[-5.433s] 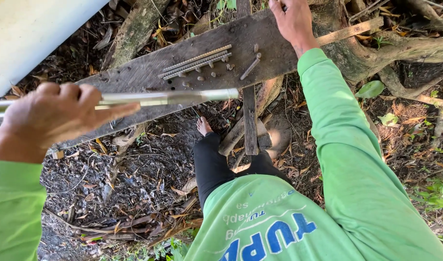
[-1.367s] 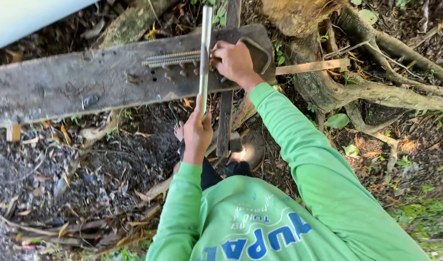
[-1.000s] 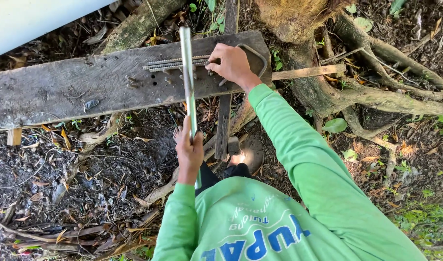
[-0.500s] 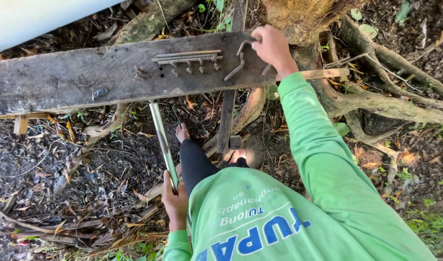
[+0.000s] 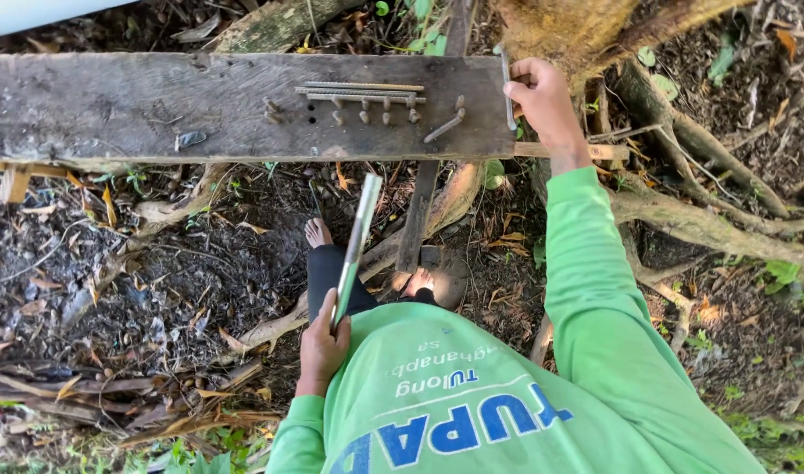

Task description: The recorder uses a metal pipe to manually bend rebar rods using a jig on a wooden plank.

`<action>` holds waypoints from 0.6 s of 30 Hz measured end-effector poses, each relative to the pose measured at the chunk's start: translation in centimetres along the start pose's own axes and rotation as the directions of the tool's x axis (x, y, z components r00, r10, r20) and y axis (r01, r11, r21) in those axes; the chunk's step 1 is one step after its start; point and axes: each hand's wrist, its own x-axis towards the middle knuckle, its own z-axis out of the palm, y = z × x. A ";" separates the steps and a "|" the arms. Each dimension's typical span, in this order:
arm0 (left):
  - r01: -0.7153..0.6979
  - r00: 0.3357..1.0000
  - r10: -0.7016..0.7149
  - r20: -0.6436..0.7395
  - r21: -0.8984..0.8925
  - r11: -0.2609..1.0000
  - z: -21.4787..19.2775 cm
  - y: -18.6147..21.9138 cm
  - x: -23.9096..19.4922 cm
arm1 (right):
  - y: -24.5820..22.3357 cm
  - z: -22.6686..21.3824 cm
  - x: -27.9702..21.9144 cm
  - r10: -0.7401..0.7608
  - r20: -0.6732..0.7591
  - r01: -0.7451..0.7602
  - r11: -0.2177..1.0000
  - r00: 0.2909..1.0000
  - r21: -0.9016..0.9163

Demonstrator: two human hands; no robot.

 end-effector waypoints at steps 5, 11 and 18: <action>-0.404 0.912 0.407 -0.061 0.049 0.913 -3.5 1.0 1.5 | -5.0 4.6 -1.6 -0.106 0.227 0.038 0.958 0.968 0.285; -0.455 0.881 0.424 0.209 0.133 0.880 -8.4 0.0 5.1 | -14.3 16.7 -0.6 -0.185 0.439 0.078 0.965 0.879 0.252; -0.543 0.813 0.501 0.297 0.077 0.836 -15.8 -3.4 12.0 | -22.8 34.8 5.4 -0.402 0.543 0.425 0.901 0.737 0.090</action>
